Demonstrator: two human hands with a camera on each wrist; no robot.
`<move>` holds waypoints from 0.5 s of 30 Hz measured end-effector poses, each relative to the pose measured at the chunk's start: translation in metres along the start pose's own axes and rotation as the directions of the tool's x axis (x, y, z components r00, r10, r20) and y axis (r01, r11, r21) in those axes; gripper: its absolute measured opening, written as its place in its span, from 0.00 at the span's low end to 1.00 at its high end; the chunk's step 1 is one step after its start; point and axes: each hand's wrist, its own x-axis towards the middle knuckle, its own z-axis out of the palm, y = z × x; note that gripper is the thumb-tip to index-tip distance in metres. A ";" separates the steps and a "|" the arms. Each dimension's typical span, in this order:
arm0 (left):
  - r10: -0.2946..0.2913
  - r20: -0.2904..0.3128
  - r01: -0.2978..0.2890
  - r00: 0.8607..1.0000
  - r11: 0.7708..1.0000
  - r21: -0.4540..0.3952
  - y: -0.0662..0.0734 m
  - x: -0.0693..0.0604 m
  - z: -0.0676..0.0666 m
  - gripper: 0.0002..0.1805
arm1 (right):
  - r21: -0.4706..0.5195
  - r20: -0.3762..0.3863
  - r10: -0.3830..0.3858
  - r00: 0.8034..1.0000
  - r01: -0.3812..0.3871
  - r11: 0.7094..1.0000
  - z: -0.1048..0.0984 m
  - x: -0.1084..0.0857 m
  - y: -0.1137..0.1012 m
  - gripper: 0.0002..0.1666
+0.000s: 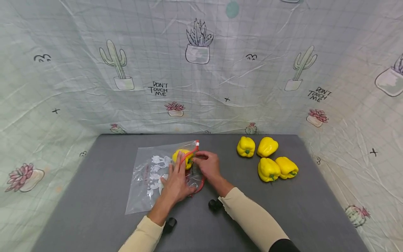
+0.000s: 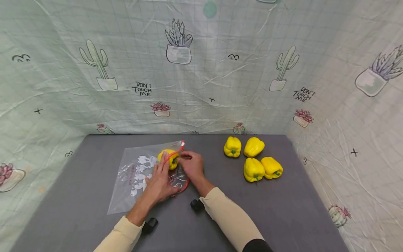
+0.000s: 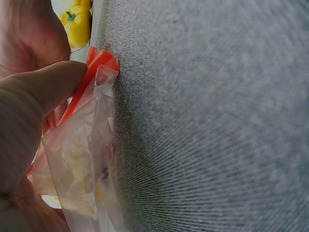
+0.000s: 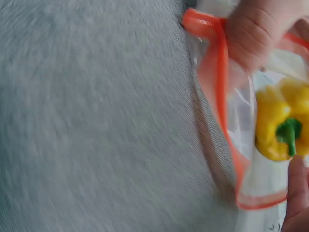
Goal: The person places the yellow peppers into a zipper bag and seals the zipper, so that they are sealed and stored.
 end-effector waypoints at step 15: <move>-0.016 0.029 0.017 0.999 0.999 -0.034 -0.001 0.002 0.002 0.68 | 0.001 -0.184 -0.052 0.982 0.053 0.999 -0.054 0.023 -0.010 0.12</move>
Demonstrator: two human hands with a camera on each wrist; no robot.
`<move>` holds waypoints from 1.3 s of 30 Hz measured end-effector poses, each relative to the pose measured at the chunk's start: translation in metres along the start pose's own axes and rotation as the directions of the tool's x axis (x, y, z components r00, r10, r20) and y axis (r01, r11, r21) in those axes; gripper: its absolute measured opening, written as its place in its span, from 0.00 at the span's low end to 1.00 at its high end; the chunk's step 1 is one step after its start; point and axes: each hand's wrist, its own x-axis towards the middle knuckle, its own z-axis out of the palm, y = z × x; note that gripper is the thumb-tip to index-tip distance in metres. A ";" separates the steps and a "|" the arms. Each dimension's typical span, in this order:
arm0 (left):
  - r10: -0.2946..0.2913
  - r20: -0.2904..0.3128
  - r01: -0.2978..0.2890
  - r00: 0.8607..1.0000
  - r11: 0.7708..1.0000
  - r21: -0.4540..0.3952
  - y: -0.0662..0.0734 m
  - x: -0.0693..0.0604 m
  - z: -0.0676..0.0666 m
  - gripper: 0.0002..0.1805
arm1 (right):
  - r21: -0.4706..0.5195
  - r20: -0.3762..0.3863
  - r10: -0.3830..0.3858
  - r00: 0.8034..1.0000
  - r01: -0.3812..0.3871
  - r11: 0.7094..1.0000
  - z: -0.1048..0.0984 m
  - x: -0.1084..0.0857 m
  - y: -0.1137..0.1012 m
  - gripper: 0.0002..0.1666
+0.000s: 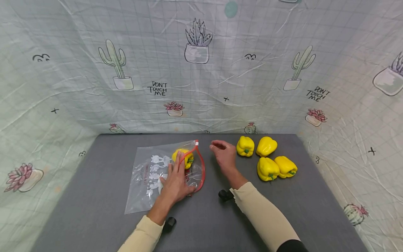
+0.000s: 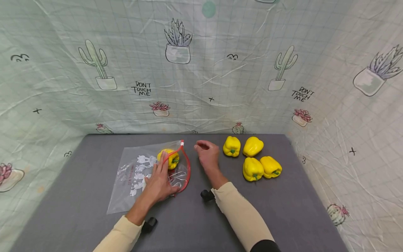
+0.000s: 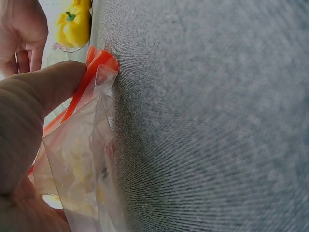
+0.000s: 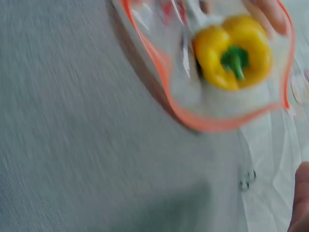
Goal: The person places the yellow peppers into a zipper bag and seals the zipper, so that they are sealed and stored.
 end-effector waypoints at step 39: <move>0.004 0.006 -0.004 1.000 1.000 -0.001 0.000 -0.001 0.000 0.68 | -0.004 -0.354 0.160 0.921 -0.172 0.985 -0.082 0.044 0.034 0.31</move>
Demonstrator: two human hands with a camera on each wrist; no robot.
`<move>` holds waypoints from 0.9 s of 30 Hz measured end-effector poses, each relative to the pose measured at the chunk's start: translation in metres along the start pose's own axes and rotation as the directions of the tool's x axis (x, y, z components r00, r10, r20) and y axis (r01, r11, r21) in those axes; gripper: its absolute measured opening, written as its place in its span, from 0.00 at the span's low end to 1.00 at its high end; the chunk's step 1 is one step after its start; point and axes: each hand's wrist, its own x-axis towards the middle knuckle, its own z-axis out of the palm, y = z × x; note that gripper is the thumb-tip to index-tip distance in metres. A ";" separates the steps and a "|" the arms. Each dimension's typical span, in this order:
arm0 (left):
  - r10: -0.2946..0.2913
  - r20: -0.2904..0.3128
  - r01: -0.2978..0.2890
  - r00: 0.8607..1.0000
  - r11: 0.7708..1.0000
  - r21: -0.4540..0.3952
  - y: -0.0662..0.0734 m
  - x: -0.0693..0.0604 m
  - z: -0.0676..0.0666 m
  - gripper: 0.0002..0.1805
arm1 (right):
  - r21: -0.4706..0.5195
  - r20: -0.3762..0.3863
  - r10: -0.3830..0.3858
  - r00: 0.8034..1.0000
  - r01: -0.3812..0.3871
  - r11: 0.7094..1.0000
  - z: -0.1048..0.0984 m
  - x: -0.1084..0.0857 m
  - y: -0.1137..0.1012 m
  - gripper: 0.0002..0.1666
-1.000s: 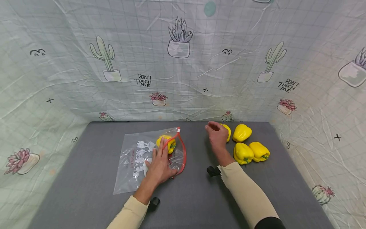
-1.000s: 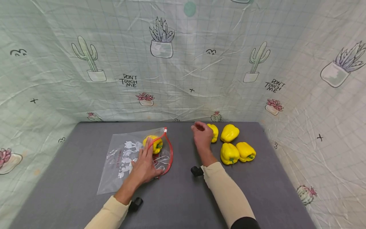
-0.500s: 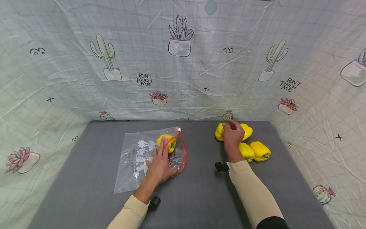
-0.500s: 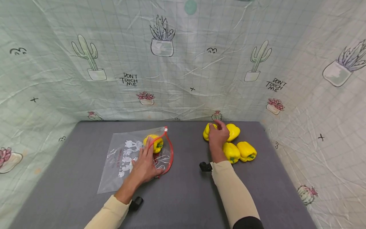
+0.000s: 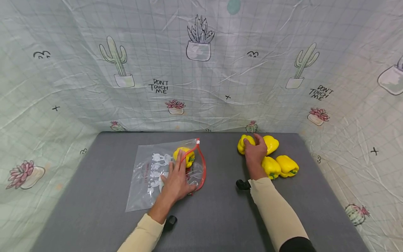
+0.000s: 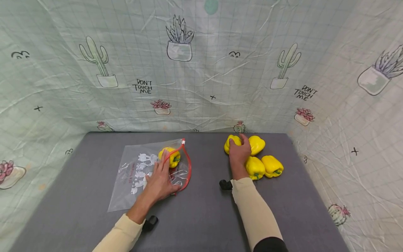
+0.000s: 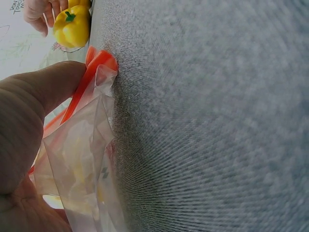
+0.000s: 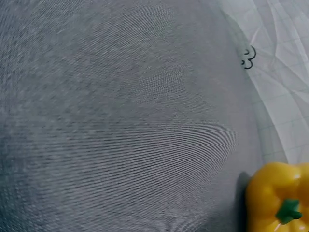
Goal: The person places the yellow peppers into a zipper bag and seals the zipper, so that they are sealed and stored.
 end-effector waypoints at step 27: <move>-0.006 -0.001 0.006 1.000 1.000 0.020 -0.001 0.002 0.002 0.68 | -0.171 0.080 0.042 0.996 -0.027 0.985 0.010 -0.007 0.021 0.54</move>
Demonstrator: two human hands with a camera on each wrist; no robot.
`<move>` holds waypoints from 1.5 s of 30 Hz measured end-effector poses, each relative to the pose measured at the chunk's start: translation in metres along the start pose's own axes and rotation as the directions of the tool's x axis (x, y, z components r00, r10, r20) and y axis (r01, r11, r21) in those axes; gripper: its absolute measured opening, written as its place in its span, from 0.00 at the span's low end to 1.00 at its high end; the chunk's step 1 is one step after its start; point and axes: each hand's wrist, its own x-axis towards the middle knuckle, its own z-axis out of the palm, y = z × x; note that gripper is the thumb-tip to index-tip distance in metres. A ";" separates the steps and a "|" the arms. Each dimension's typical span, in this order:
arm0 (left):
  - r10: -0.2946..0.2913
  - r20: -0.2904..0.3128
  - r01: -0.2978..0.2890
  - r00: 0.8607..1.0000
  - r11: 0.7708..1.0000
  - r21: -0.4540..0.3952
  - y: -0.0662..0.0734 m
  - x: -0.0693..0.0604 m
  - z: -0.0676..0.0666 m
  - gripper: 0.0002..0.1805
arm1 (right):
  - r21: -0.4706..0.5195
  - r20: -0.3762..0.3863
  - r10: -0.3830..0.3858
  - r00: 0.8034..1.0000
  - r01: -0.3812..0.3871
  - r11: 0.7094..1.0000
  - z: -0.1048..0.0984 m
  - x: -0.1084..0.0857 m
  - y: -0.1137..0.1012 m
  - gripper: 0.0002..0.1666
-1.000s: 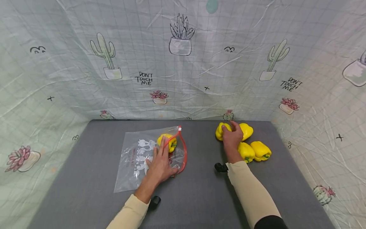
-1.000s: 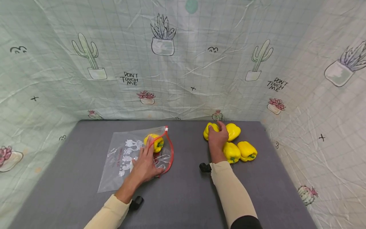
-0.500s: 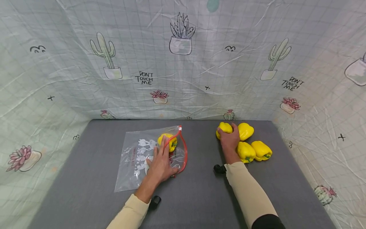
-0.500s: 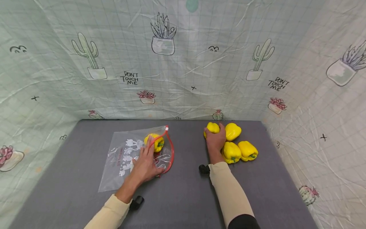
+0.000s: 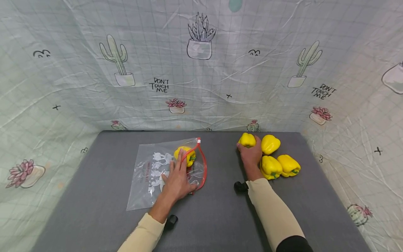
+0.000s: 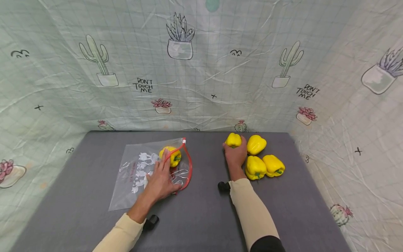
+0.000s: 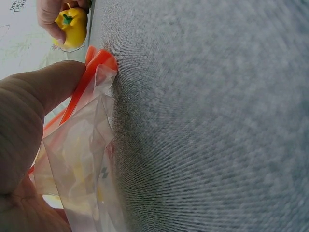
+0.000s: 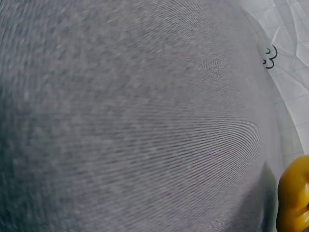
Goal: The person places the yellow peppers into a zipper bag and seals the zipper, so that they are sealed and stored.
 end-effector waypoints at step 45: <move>-0.001 0.015 0.002 1.000 1.000 -0.018 0.000 -0.001 -0.002 0.66 | 0.119 0.094 -0.159 0.983 0.148 0.982 0.005 -0.015 -0.015 0.49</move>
